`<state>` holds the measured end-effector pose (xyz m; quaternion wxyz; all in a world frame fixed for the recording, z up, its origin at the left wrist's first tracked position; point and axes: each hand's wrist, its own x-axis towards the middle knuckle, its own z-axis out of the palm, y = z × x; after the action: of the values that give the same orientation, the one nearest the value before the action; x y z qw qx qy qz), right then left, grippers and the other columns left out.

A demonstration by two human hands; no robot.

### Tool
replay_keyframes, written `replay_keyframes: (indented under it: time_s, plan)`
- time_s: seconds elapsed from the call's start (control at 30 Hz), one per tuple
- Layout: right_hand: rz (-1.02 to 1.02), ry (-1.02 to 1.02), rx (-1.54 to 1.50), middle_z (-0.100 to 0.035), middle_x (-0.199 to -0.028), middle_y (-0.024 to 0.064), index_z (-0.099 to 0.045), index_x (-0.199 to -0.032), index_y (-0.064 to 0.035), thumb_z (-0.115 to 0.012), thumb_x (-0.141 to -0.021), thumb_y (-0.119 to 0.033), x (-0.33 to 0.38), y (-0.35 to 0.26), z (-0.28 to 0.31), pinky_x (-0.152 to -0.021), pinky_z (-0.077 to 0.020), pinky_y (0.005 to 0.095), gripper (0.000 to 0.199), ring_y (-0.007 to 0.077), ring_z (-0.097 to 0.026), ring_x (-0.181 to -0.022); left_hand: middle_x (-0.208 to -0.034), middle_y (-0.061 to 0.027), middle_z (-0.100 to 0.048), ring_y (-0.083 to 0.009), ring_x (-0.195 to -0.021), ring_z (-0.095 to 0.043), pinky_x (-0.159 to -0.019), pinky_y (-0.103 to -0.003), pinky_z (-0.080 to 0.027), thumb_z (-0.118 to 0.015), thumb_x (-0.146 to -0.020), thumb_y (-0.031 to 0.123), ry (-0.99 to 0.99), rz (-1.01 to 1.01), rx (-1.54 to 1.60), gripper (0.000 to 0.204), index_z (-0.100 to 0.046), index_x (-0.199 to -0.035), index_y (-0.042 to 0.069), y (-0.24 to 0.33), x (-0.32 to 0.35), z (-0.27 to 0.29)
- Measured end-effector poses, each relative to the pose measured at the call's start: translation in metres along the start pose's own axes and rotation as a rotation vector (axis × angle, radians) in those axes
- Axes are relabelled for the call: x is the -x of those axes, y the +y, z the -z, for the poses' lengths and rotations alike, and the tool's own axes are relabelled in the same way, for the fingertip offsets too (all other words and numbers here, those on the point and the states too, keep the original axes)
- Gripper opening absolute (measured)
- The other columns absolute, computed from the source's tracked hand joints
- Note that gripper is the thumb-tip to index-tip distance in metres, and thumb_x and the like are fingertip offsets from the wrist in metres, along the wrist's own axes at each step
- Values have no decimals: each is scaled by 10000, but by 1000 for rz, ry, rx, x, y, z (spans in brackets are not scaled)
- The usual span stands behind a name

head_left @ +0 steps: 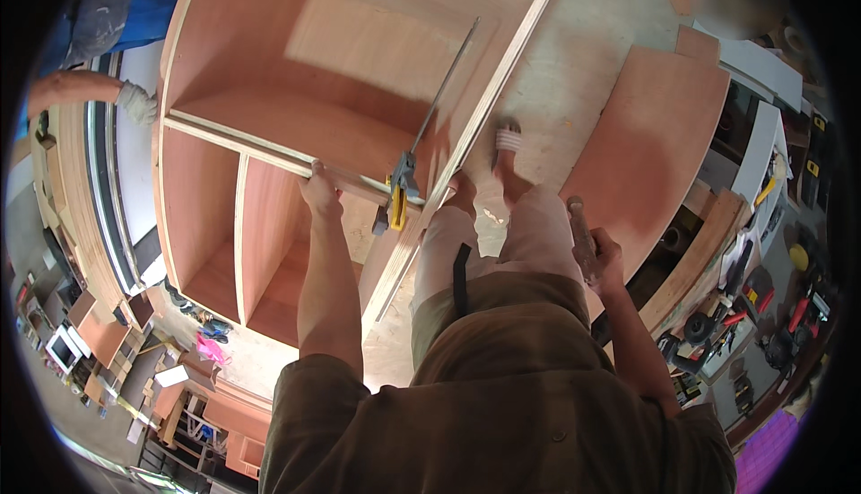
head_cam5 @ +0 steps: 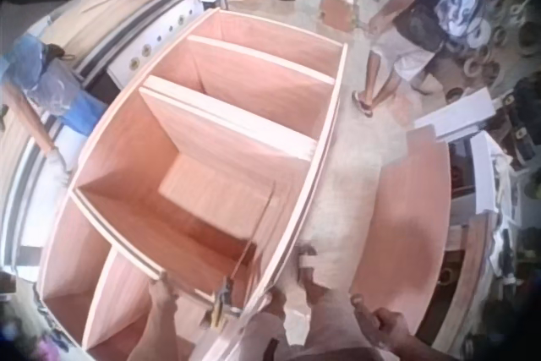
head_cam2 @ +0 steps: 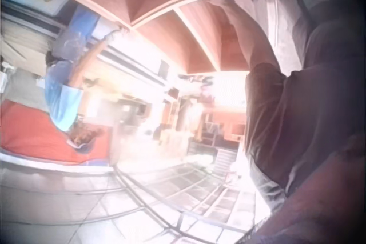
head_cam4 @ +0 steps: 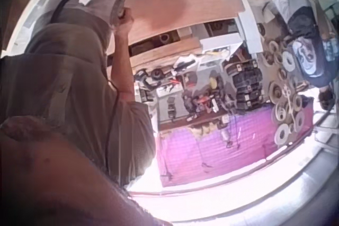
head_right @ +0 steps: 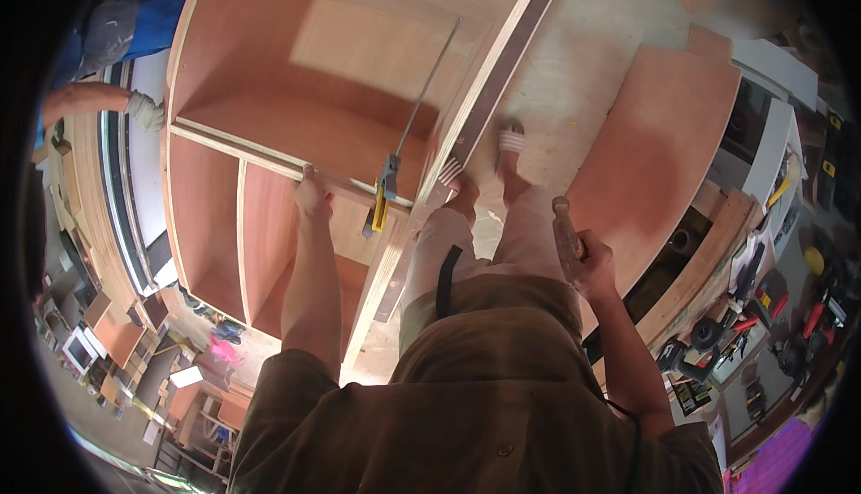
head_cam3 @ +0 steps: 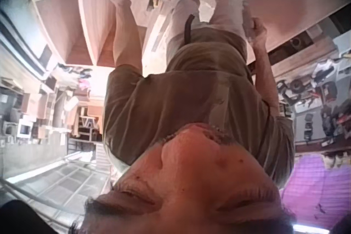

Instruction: The person assembles a wooden cabinet by attaching trim pieces and securing them with a hammer and clamps. They then use a cordless drill to drive screws into the wooden panels to fasten the structure together.

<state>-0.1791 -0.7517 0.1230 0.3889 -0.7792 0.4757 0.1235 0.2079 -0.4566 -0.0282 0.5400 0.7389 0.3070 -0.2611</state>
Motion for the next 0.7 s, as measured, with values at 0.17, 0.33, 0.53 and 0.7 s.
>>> replay_keyframes:
  time_s: [0.17,0.33,0.53,0.7]
  plan:
    - [-20,-24,-63,-519,-623,13,-548,-829,-38,-696,-804,-104,-68,-4,10,-518,-406,291,164,85,-472,-571,-1218,-130,-538,-237,-1094,-559,-898,-361,-487,-429,-1001,141,61,-42,129,363,-412,-1334,-2,-24,-43,-3]
    - [-155,-225,-44,-563,-642,57,-592,-847,-46,-728,-753,-150,-161,9,-4,-549,-441,318,196,140,-535,-579,-1164,-125,-573,-222,-1024,-587,-861,-361,-501,-430,-1000,114,270,-160,256,314,-452,-1289,-4,-34,-41,-19]
    - [-90,-533,195,-595,-682,87,-598,-850,-41,-755,-727,-246,-264,-6,-30,-599,-469,333,286,200,-565,-615,-1134,-115,-577,-221,-1009,-591,-842,-362,-506,-438,-987,102,480,-84,206,288,-460,-1262,18,-28,-34,-31]
    - [-24,-641,317,-636,-737,144,-633,-876,-50,-763,-705,-332,-302,-21,-59,-625,-498,393,354,306,-632,-676,-1168,-134,-556,-220,-1091,-535,-966,-374,-429,-443,-1003,122,544,-76,204,275,-447,-1248,-3,-27,-35,-25]
